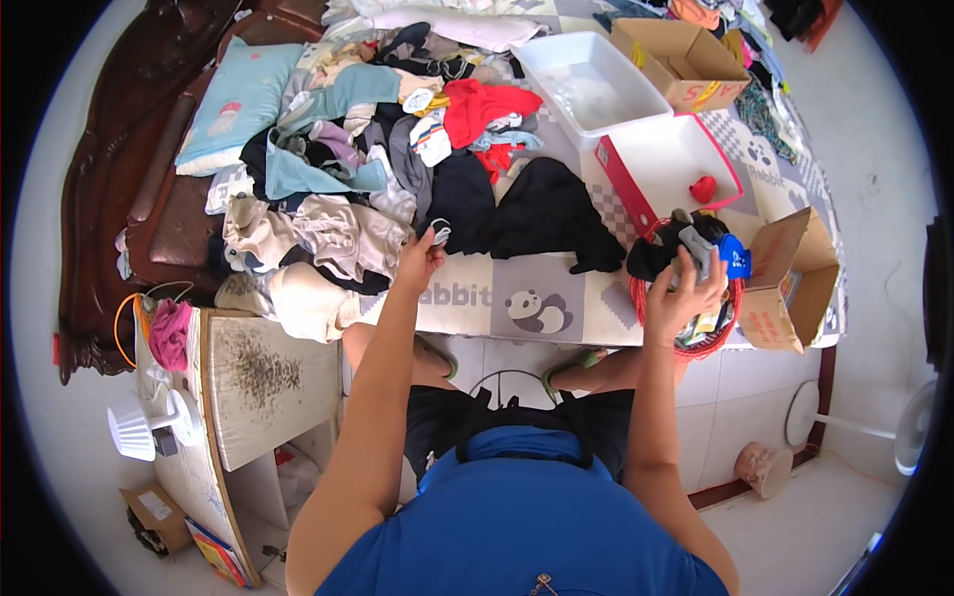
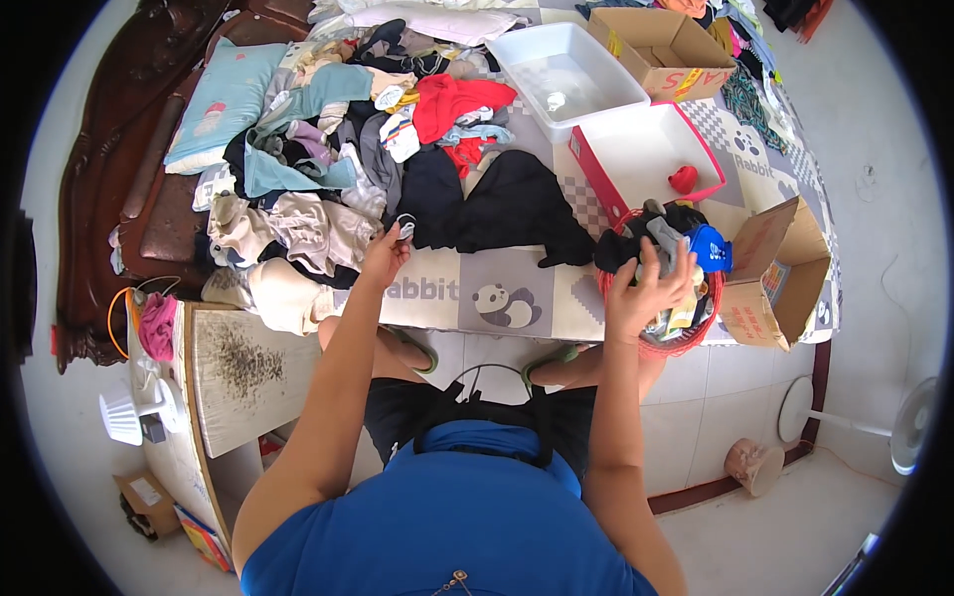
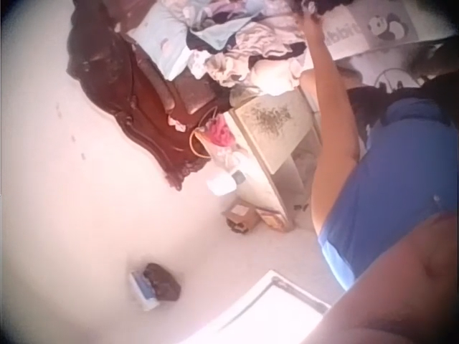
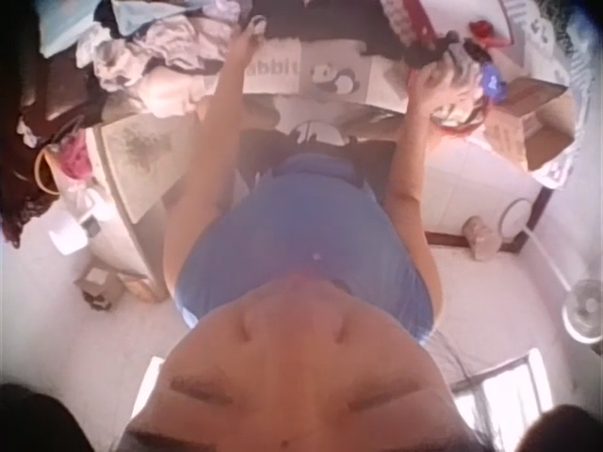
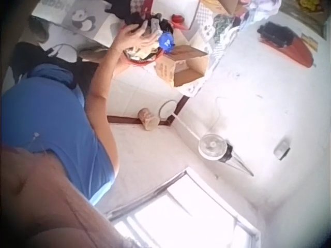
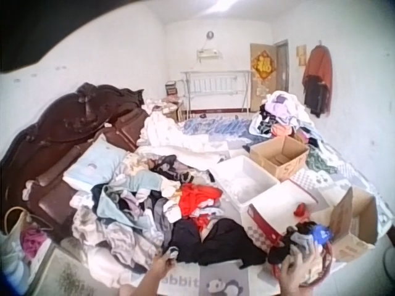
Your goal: The person sits by a bed and sorts through a large pile of socks, pairing matching items together and folding them into compact bundles before placing them into a red plastic basket.
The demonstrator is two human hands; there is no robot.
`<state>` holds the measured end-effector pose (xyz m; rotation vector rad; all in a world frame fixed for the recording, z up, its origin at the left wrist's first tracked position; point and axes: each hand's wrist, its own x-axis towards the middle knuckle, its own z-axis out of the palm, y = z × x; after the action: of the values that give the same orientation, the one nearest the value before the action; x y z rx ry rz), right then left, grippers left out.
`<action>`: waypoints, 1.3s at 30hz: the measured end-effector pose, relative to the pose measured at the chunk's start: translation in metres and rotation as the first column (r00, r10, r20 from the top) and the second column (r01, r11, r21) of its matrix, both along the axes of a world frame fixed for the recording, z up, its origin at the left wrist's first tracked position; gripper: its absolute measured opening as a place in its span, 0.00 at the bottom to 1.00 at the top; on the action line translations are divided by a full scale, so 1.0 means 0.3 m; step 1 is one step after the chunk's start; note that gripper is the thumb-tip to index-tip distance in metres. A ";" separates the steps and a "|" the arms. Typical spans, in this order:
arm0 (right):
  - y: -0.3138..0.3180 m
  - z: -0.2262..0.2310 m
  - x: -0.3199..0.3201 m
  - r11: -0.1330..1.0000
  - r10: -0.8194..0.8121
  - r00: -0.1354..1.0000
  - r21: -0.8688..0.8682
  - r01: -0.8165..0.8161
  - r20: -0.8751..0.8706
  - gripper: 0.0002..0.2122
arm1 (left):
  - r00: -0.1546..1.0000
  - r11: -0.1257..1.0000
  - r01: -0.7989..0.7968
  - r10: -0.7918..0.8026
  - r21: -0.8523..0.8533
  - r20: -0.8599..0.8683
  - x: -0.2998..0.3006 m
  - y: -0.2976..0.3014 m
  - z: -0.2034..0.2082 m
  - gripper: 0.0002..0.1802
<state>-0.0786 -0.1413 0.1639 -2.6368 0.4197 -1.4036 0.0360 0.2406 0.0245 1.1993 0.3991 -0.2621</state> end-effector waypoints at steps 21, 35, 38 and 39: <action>0.317 -0.153 -0.062 0.261 0.858 0.485 0.958 -0.121 -0.173 0.25 | 0.587 0.575 -0.028 -0.653 0.818 0.479 -0.382 -0.401 0.258 0.18; 0.144 -0.017 -0.115 0.796 0.344 0.934 0.497 -0.346 0.100 0.20 | 0.634 0.533 -0.060 -0.633 0.844 0.444 -0.293 -0.449 0.279 0.23; 0.022 -0.018 -0.142 0.939 0.117 0.991 0.333 -0.089 -0.063 0.18 | 0.563 0.325 -0.260 -0.714 0.909 0.416 -0.170 -0.424 0.226 0.31; -0.023 -0.048 -0.152 0.942 0.089 0.978 0.334 -0.022 -0.187 0.17 | 0.562 0.204 -0.319 -0.745 0.926 0.358 -0.128 -0.415 0.216 0.36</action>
<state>-0.1240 -0.1481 0.1494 -2.4933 0.5443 -0.9550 -0.0025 0.1160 0.0893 2.5509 -0.6831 0.4021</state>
